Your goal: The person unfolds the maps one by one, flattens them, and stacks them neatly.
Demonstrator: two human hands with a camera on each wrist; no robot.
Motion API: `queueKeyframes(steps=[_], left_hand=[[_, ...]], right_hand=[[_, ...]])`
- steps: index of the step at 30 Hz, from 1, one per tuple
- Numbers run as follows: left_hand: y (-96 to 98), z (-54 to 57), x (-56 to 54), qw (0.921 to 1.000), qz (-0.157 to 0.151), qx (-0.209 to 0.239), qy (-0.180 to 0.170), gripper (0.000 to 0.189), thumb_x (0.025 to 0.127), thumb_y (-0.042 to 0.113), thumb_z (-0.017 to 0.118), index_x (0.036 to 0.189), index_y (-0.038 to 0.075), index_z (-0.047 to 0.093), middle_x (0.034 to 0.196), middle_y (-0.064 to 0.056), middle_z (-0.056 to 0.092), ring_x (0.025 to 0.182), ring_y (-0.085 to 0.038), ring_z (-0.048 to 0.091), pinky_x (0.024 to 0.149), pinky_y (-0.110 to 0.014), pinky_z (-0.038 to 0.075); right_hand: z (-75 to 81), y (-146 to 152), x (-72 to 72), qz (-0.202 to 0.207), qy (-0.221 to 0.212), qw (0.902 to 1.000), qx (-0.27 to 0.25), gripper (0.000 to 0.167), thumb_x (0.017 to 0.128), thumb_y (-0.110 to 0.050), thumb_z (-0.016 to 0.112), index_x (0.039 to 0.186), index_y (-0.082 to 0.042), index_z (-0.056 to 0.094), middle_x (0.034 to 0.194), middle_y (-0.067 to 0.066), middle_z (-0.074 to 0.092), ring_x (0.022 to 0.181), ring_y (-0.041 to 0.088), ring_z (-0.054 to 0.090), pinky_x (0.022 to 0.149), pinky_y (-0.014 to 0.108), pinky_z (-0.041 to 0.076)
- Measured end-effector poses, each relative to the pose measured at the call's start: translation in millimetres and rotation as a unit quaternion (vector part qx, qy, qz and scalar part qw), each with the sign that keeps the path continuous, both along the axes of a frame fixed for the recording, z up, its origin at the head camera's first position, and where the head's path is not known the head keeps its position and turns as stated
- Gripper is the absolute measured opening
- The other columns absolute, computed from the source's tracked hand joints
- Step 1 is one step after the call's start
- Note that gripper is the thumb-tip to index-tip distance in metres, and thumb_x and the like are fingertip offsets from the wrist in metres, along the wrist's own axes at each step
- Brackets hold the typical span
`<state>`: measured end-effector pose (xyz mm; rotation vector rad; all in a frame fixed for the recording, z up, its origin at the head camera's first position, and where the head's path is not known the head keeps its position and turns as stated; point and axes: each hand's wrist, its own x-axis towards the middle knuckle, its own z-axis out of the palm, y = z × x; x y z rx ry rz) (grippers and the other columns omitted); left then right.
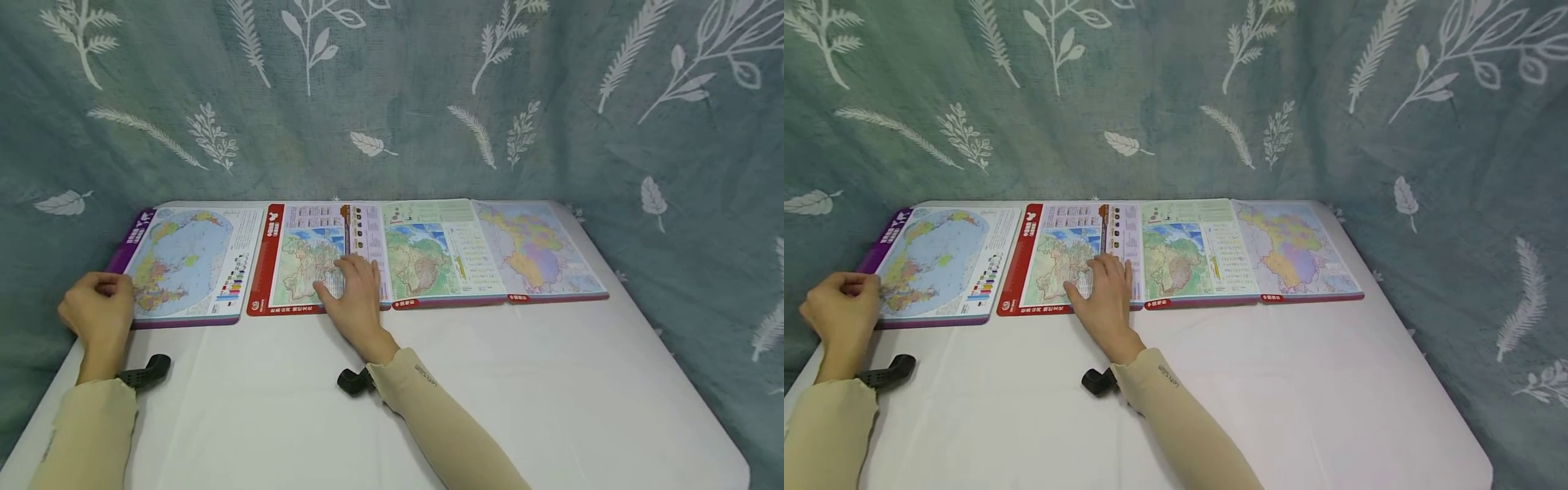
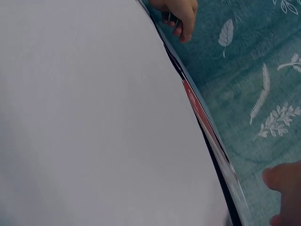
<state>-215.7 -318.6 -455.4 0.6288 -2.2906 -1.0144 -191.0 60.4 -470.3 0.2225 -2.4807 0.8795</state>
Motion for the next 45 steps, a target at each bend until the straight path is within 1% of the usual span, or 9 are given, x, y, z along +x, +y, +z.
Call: queueKeyframes(steps=[4,8,15,19,23,30,34,40,45], left_hand=[[-2.9,-2.9,-2.8,0.9985,-0.029,-0.044,0.012,0.032,0.098,0.02,0.063,0.106,-0.009,0.073,0.07,0.005,0.051,0.084,-0.034,0.049,0.089,-0.049,0.031],[-12.6,-9.0,4.9,0.9955,-0.048,-0.082,0.008,0.032,0.098,0.019,0.065,0.102,-0.012,0.071,0.081,-0.021,0.058,0.084,-0.038,0.05,0.082,-0.049,0.029],[-37.5,-11.4,20.9,0.9957,-0.033,-0.086,-0.009,0.032,0.096,0.017,0.065,0.106,-0.013,0.071,0.07,-0.01,0.052,0.086,-0.044,0.053,0.082,-0.052,0.031],[-41.8,-15.2,27.0,0.9968,-0.027,-0.072,-0.021,0.035,0.095,0.016,0.063,0.11,-0.016,0.069,0.083,-0.027,0.055,0.103,-0.055,0.052,0.092,-0.061,0.031],[-42.9,-14.8,26.6,0.9973,-0.021,-0.064,-0.031,0.038,0.096,0.016,0.061,0.113,-0.018,0.068,0.109,-0.038,0.056,0.116,-0.058,0.048,0.1,-0.063,0.03],[-39.5,-15.6,20.9,0.9957,0.002,-0.058,-0.072,0.039,0.097,0.02,0.062,0.115,-0.013,0.069,0.104,-0.036,0.059,0.108,-0.057,0.053,0.091,-0.063,0.032],[-31.6,-20.0,19.9,0.9971,0.009,-0.037,-0.067,0.038,0.096,0.022,0.066,0.116,-0.01,0.07,0.106,-0.035,0.059,0.111,-0.058,0.054,0.096,-0.065,0.035],[-27.4,-21.4,21.7,0.9978,0.033,-0.006,-0.057,0.036,0.096,0.024,0.071,0.112,-0.009,0.07,0.102,-0.035,0.064,0.109,-0.055,0.057,0.098,-0.06,0.035],[-31.3,-13.2,21.2,0.9973,0.042,0.001,-0.061,0.035,0.098,0.026,0.07,0.106,-0.007,0.065,0.094,-0.034,0.065,0.108,-0.055,0.057,0.095,-0.06,0.035]], right_hand=[[-0.8,-16,1.6,0.006,-0.015,0.9999,0.005,0.052,0.089,-0.037,0.084,0.126,-0.003,0.071,0.134,0.011,0.066,0.134,0.027,0.055,0.125,0.057,0.027],[-1.0,-33,6.6,0.03,-0.028,0.999,0.02,0.057,0.087,-0.043,0.085,0.125,-0.003,0.072,0.136,0.011,0.065,0.135,0.027,0.054,0.124,0.054,0.03],[3.6,-64,10.0,0.064,-0.076,0.9924,0.073,0.063,0.088,-0.053,0.08,0.13,-0.008,0.069,0.145,0.009,0.061,0.143,0.026,0.048,0.126,0.048,0.029],[5.0,-80,11.9,0.079,-0.118,0.9849,0.099,0.068,0.088,-0.059,0.078,0.135,-0.011,0.068,0.152,0.006,0.057,0.151,0.024,0.041,0.128,0.045,0.025],[5.8,-92,14.6,0.096,-0.134,0.98,0.111,0.074,0.085,-0.064,0.078,0.137,-0.013,0.066,0.154,0.004,0.054,0.153,0.023,0.039,0.129,0.045,0.024],[6.2,-104,16.3,0.147,-0.128,0.9689,0.152,0.082,0.085,-0.067,0.077,0.146,-0.014,0.061,0.158,0.003,0.051,0.153,0.022,0.038,0.129,0.047,0.023],[5.5,-102,16.6,0.149,-0.138,0.9646,0.168,0.082,0.088,-0.062,0.077,0.149,-0.011,0.058,0.159,0.002,0.05,0.153,0.019,0.039,0.13,0.043,0.022],[3.9,-101,16.7,0.16,-0.143,0.9704,0.11,0.075,0.092,-0.05,0.08,0.149,-0.007,0.058,0.157,0.004,0.053,0.15,0.02,0.044,0.128,0.037,0.025],[5.5,-106,15.8,0.17,-0.134,0.9758,0.032,0.068,0.094,-0.041,0.08,0.149,-0.006,0.058,0.154,0.005,0.056,0.146,0.021,0.048,0.123,0.033,0.034]])
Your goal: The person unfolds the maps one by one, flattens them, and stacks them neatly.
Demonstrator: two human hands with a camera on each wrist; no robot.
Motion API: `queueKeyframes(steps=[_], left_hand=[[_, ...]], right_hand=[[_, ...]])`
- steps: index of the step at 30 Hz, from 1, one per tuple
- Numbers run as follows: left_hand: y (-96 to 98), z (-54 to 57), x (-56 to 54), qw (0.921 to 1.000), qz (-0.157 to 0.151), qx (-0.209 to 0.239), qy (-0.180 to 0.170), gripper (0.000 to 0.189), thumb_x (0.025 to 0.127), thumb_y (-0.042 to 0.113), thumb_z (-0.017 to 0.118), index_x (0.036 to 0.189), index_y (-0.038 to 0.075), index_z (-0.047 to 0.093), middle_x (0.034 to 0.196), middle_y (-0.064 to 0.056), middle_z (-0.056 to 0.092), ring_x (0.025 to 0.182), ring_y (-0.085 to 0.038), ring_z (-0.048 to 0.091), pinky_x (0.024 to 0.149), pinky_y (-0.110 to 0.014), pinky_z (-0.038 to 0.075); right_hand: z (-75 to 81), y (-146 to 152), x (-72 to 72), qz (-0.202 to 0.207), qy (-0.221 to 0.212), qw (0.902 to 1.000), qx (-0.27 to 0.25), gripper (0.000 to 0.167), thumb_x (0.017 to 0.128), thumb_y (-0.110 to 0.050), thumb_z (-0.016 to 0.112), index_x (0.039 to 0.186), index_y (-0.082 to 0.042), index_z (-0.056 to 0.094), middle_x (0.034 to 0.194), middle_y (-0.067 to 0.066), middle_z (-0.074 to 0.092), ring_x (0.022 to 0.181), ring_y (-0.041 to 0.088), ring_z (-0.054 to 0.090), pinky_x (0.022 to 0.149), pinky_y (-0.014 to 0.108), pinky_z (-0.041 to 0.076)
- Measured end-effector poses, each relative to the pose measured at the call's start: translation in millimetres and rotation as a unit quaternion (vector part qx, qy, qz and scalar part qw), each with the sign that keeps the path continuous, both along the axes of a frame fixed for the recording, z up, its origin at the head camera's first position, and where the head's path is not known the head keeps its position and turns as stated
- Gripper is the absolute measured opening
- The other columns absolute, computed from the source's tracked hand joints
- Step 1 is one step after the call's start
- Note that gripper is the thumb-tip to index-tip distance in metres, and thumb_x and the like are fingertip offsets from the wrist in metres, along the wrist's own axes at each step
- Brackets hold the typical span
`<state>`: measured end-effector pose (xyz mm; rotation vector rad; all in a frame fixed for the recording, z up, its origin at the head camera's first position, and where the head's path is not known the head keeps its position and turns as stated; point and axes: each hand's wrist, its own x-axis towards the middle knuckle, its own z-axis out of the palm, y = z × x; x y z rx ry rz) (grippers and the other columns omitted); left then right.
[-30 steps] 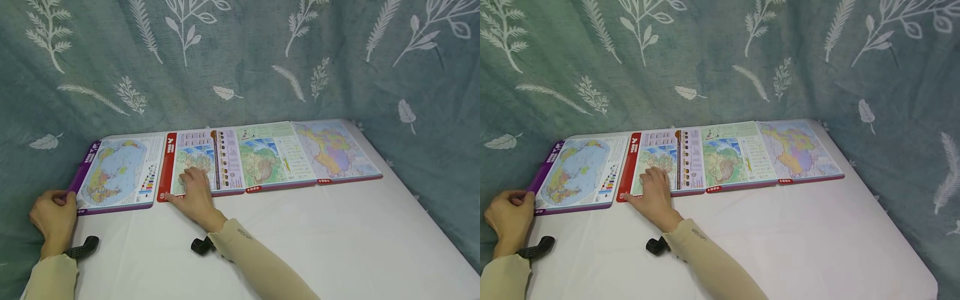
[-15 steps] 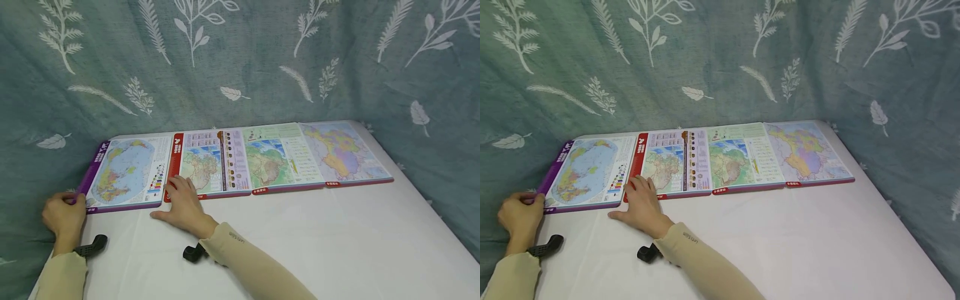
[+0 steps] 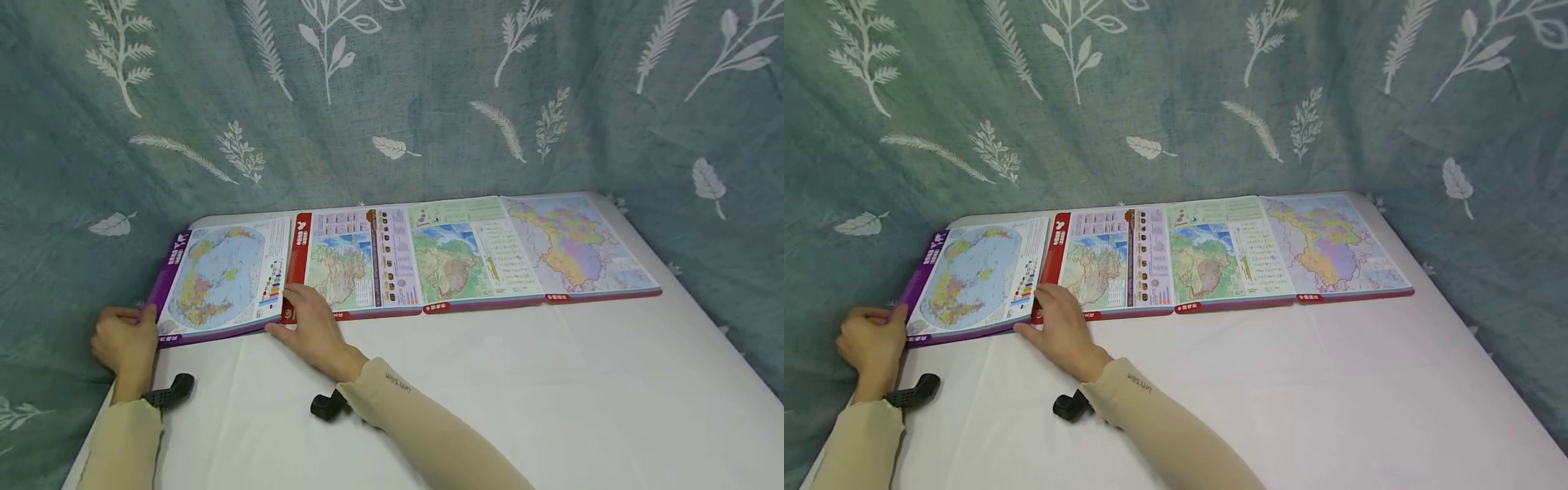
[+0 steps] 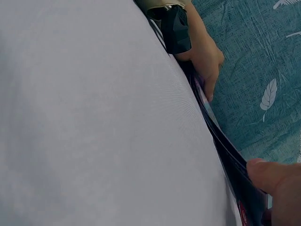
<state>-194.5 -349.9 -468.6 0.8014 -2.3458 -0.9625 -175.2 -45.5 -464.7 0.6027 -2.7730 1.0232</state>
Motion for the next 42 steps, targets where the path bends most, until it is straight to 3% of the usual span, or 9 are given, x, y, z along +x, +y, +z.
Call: queueKeyframes(steps=[6,10,14,21,30,35,42], left_hand=[[6.2,7.3,-7.5,0.9999,-0.002,-0.011,0.002,0.029,0.098,0.024,0.071,0.102,-0.005,0.066,0.075,-0.021,0.063,0.099,-0.051,0.06,0.081,-0.055,0.035],[9.5,8.6,-10.1,0.9995,-0.008,-0.031,0.006,0.03,0.099,0.024,0.071,0.104,-0.006,0.07,0.083,-0.028,0.07,0.093,-0.047,0.062,0.072,-0.048,0.033],[16.0,9.9,-10.9,0.9993,-0.02,-0.03,0.011,0.032,0.098,0.024,0.072,0.105,-0.008,0.072,0.091,-0.032,0.073,0.096,-0.048,0.064,0.072,-0.045,0.032],[31.7,8.7,-7.7,0.996,-0.068,-0.051,0.028,0.032,0.098,0.022,0.072,0.1,-0.01,0.07,0.09,-0.034,0.072,0.09,-0.048,0.066,0.07,-0.04,0.031],[46.9,3.8,-5.5,0.9907,-0.122,-0.052,0.031,0.028,0.096,0.019,0.074,0.098,-0.009,0.068,0.083,-0.031,0.074,0.087,-0.045,0.068,0.074,-0.039,0.034],[57.1,3.5,-4.1,0.9836,-0.164,-0.066,0.036,0.024,0.095,0.016,0.075,0.096,-0.006,0.068,0.079,-0.027,0.074,0.075,-0.038,0.067,0.071,-0.037,0.033],[75.0,5.8,3.7,0.9736,-0.218,-0.056,0.035,0.023,0.096,0.017,0.075,0.099,-0.004,0.069,0.079,-0.024,0.076,0.074,-0.025,0.062,0.071,-0.032,0.035]], right_hand=[[3.8,4,-1.8,-0.012,0.021,0.9989,-0.041,0.067,0.096,-0.039,0.079,0.148,-0.004,0.058,0.155,0.006,0.056,0.146,0.02,0.049,0.121,0.032,0.037],[3.6,7,-0.9,-0.02,0.041,0.9964,-0.071,0.066,0.095,-0.037,0.08,0.147,-0.003,0.059,0.154,0.007,0.056,0.146,0.02,0.049,0.12,0.032,0.038],[3.3,12,-0.6,-0.026,0.062,0.9928,-0.099,0.065,0.095,-0.034,0.08,0.146,-0.002,0.058,0.154,0.01,0.056,0.145,0.022,0.05,0.119,0.033,0.04],[2.8,24,0.5,-0.047,0.09,0.9871,-0.124,0.064,0.095,-0.03,0.08,0.145,0.002,0.058,0.152,0.013,0.058,0.143,0.025,0.052,0.118,0.036,0.042],[-1.0,46,4.0,-0.067,0.067,0.9887,-0.117,0.071,0.093,-0.034,0.081,0.147,0.004,0.055,0.154,0.015,0.054,0.146,0.028,0.049,0.121,0.043,0.038],[-2.8,59,7.2,-0.083,0.05,0.9891,-0.111,0.076,0.091,-0.035,0.083,0.149,0.004,0.053,0.156,0.015,0.052,0.147,0.029,0.046,0.122,0.044,0.037],[-2.7,80,12.6,-0.097,0.058,0.9877,-0.108,0.08,0.089,-0.032,0.086,0.149,0.007,0.051,0.156,0.02,0.051,0.148,0.034,0.045,0.122,0.047,0.036]])
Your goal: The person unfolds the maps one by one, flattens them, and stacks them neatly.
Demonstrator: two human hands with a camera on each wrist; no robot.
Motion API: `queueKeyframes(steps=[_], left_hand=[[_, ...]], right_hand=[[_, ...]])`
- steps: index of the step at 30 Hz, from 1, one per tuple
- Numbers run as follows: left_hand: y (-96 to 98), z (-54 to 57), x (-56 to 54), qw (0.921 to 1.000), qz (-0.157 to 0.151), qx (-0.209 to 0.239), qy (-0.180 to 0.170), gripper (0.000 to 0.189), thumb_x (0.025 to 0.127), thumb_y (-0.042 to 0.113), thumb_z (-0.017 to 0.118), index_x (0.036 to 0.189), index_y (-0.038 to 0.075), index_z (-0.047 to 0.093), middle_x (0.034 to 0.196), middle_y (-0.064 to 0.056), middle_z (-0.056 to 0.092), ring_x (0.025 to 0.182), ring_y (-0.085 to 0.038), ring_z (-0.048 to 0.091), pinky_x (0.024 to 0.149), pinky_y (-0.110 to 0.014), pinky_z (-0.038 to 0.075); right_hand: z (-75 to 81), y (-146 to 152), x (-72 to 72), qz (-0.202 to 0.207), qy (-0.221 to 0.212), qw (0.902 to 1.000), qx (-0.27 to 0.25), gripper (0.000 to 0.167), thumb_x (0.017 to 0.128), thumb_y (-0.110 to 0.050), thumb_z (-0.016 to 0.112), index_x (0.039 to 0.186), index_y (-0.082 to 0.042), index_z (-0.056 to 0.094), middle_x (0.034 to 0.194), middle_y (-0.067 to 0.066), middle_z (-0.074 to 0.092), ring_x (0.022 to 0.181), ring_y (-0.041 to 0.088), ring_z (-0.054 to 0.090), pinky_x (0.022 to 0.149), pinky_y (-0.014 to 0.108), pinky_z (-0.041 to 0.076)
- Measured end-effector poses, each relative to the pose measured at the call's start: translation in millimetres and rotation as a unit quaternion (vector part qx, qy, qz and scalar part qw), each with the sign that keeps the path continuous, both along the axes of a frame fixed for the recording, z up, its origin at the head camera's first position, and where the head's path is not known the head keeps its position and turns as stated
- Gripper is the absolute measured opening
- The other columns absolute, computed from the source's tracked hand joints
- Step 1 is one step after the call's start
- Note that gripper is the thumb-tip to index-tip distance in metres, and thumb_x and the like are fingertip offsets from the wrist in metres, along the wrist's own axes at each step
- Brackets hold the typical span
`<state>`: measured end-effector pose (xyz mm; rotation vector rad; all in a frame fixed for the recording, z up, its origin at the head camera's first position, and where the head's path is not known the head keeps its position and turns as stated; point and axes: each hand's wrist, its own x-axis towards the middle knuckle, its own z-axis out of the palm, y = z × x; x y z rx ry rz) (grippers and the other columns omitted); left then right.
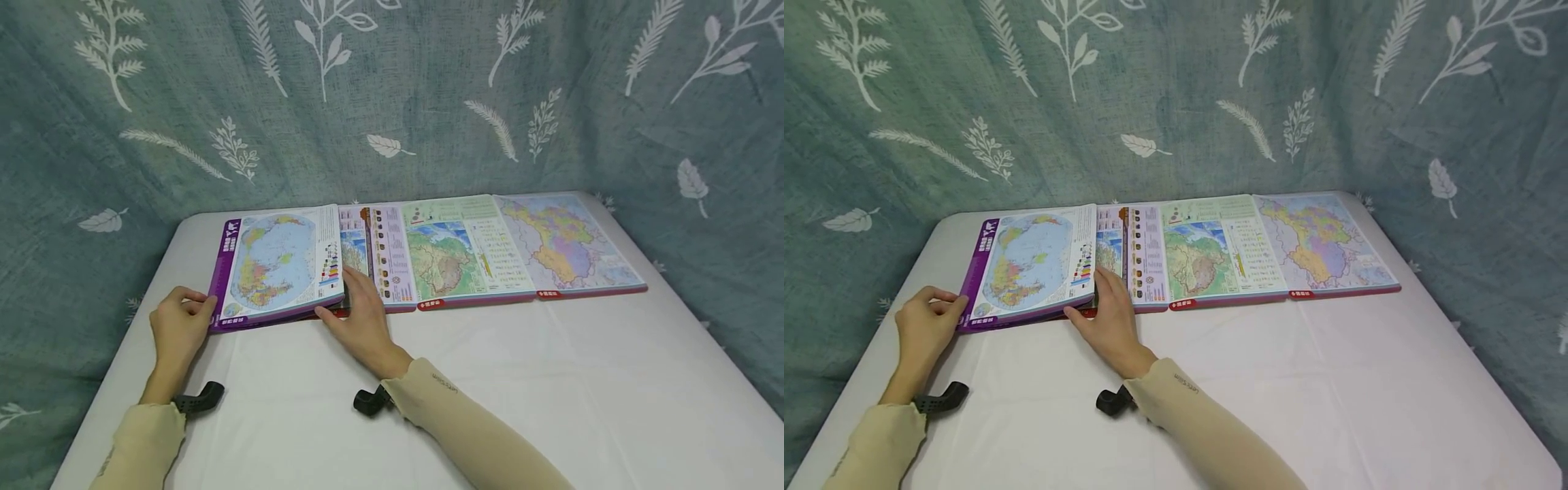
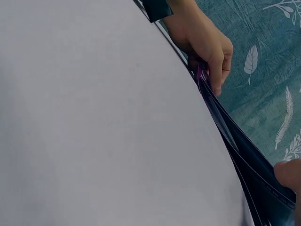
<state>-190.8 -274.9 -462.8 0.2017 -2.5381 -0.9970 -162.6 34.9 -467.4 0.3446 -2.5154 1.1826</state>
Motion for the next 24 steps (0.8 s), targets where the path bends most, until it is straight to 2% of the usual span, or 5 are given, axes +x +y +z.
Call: queueKeyframes(steps=[5,12,24], left_hand=[[15.2,-1.1,3.3,0.9996,-0.026,0.009,-0.011,0.023,0.096,0.015,0.076,0.103,-0.004,0.067,0.076,-0.02,0.075,0.065,-0.013,0.057,0.07,-0.028,0.036],[34.2,-3.4,6.8,0.9983,-0.055,0.01,-0.018,0.023,0.094,0.012,0.079,0.107,-0.002,0.067,0.07,-0.013,0.073,0.059,-0.006,0.053,0.06,-0.022,0.036],[63.4,-0.1,10.8,0.9925,-0.107,0.046,-0.039,0.027,0.094,0.011,0.079,0.114,-0.001,0.066,0.069,-0.009,0.07,0.055,-0.005,0.052,0.053,-0.019,0.038]], right_hand=[[-0.9,16,3.8,-0.015,0.005,0.9998,0.015,0.083,0.088,-0.033,0.087,0.149,0.009,0.05,0.157,0.021,0.05,0.148,0.037,0.044,0.122,0.048,0.035],[-2.7,36,8.3,-0.033,-0.006,0.9993,0.015,0.086,0.088,-0.037,0.086,0.151,0.008,0.049,0.159,0.021,0.047,0.15,0.036,0.042,0.122,0.05,0.034],[-1.9,62,14.0,-0.067,-0.013,0.9974,0.023,0.087,0.089,-0.034,0.083,0.153,0.01,0.044,0.16,0.024,0.044,0.149,0.039,0.042,0.122,0.052,0.034]])
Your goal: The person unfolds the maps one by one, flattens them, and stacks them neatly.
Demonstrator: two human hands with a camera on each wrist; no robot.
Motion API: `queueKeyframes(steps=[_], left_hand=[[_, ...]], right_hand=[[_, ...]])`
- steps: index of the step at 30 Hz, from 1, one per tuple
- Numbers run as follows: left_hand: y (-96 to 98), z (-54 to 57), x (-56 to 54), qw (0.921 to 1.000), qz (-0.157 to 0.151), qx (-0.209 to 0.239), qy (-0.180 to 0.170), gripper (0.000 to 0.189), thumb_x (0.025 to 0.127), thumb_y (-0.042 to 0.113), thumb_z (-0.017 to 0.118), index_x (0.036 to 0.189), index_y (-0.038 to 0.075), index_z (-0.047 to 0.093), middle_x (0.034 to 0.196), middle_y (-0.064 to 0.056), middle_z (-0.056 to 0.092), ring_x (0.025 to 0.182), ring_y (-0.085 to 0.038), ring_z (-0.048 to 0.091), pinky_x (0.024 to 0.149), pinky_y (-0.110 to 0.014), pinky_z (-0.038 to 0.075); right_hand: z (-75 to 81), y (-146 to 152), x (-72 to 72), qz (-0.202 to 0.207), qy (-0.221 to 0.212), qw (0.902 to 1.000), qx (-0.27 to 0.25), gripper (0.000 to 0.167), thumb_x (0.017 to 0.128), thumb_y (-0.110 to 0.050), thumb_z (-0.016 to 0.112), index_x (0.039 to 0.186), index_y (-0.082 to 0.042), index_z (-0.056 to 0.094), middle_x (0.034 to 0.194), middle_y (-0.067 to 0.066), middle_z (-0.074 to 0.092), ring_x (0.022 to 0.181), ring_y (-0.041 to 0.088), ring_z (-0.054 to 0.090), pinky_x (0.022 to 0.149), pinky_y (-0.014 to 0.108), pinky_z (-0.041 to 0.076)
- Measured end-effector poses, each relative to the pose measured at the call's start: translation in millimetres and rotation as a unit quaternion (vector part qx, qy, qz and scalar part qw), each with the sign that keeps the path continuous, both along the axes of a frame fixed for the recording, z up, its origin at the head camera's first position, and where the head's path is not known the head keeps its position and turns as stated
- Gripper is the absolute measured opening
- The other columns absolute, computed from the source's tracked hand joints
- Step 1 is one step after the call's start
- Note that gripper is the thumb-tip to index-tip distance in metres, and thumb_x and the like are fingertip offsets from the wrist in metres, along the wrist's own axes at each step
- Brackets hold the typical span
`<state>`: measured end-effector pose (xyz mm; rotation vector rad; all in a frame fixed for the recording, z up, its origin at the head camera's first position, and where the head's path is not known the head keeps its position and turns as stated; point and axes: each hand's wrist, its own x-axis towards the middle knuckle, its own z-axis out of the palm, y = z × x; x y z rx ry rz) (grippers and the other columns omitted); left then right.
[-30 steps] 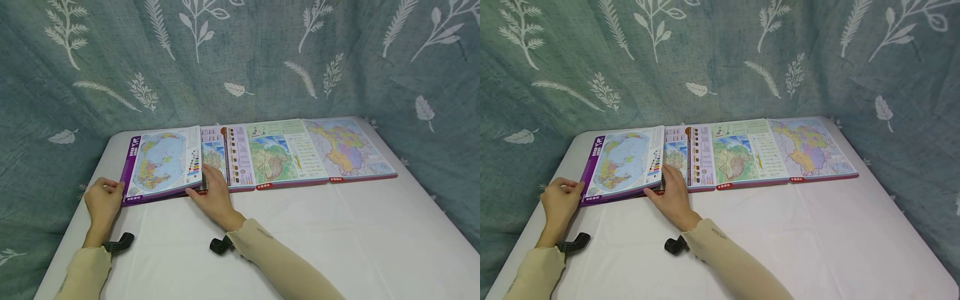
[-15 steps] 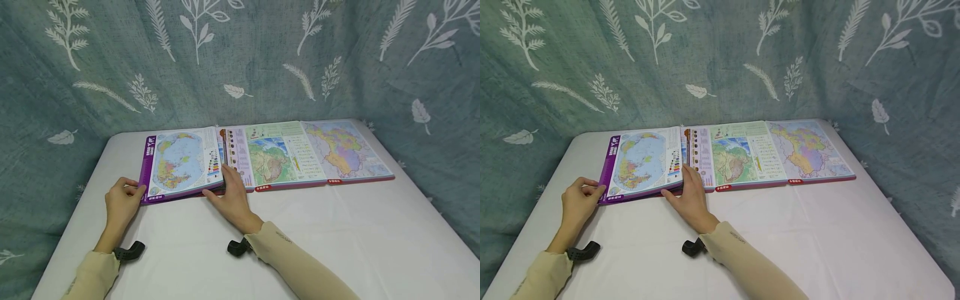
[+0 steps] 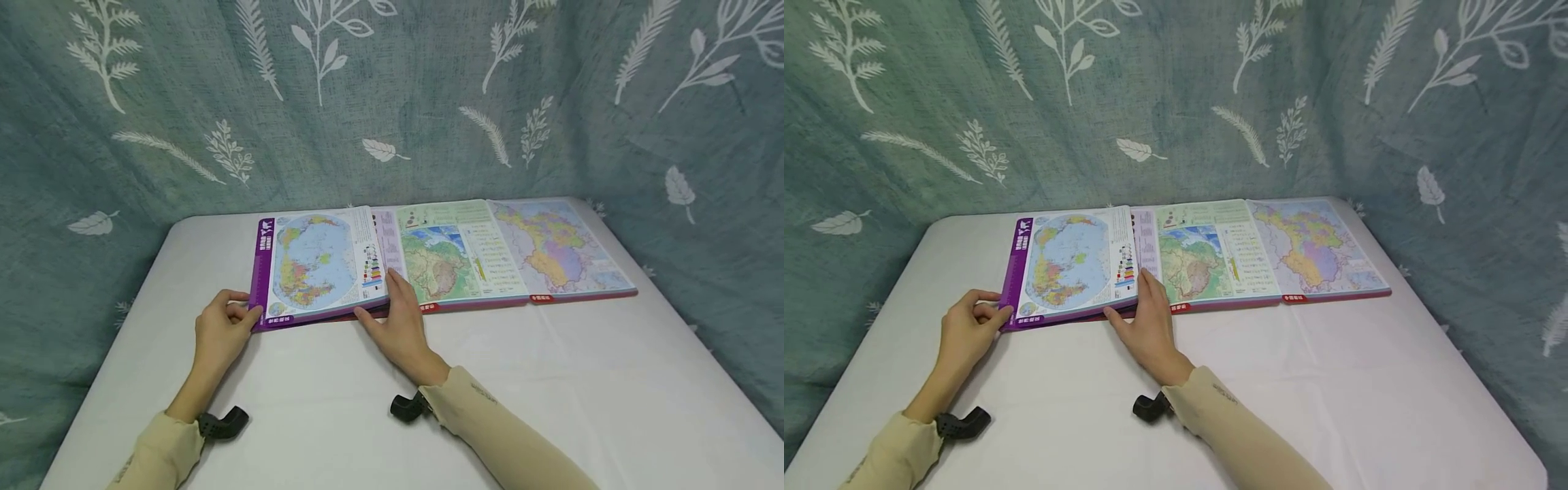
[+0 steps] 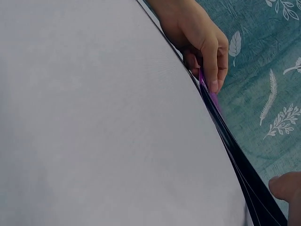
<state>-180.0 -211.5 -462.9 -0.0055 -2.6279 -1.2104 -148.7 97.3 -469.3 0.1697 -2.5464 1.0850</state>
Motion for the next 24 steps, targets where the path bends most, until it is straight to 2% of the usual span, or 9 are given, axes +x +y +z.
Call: queueKeyframes(steps=[6,11,17,20,24], left_hand=[[8.7,-1.9,-0.2,0.9997,-0.024,-0.004,0.01,0.029,0.095,0.011,0.078,0.117,-0.001,0.064,0.065,-0.006,0.064,0.053,-0.006,0.048,0.051,-0.021,0.036],[15.8,-5.9,-0.3,0.9989,-0.039,-0.018,0.016,0.031,0.096,0.011,0.077,0.121,-0.002,0.064,0.065,-0.004,0.06,0.055,-0.009,0.047,0.054,-0.024,0.035],[17.3,-5.3,-0.2,0.9988,-0.032,-0.033,0.017,0.031,0.096,0.012,0.077,0.121,-0.001,0.064,0.066,-0.004,0.06,0.057,-0.012,0.047,0.058,-0.027,0.034],[16.5,-5.1,0.3,0.9989,-0.026,-0.037,0.014,0.032,0.096,0.012,0.078,0.122,-0.001,0.065,0.066,-0.004,0.06,0.057,-0.012,0.047,0.059,-0.028,0.034],[15.6,-6.2,0.2,0.9989,-0.023,-0.038,0.013,0.034,0.095,0.012,0.078,0.123,-0.001,0.065,0.067,-0.005,0.06,0.057,-0.011,0.047,0.059,-0.028,0.034]], right_hand=[[0.2,7,1.9,-0.008,-0.016,0.9998,-0.003,0.082,0.092,-0.027,0.08,0.152,0.013,0.043,0.163,0.025,0.041,0.152,0.039,0.039,0.123,0.051,0.032],[-1.3,10,4.1,-0.023,-0.012,0.9996,0.012,0.075,0.092,-0.019,0.08,0.15,0.015,0.045,0.161,0.027,0.042,0.151,0.041,0.039,0.122,0.052,0.034],[-1.7,11,2.6,-0.033,0.014,0.999,0.027,0.066,0.09,-0.011,0.082,0.144,0.013,0.052,0.155,0.025,0.049,0.143,0.041,0.046,0.117,0.053,0.039],[-0.8,10,2.3,-0.045,0.023,0.9986,0.016,0.062,0.089,-0.009,0.082,0.141,0.009,0.055,0.143,0.023,0.057,0.131,0.04,0.051,0.109,0.05,0.043],[0.4,10,2.7,-0.06,0.005,0.9982,-0.004,0.059,0.089,-0.011,0.082,0.14,0.003,0.054,0.111,0.017,0.066,0.1,0.033,0.055,0.088,0.044,0.043]])
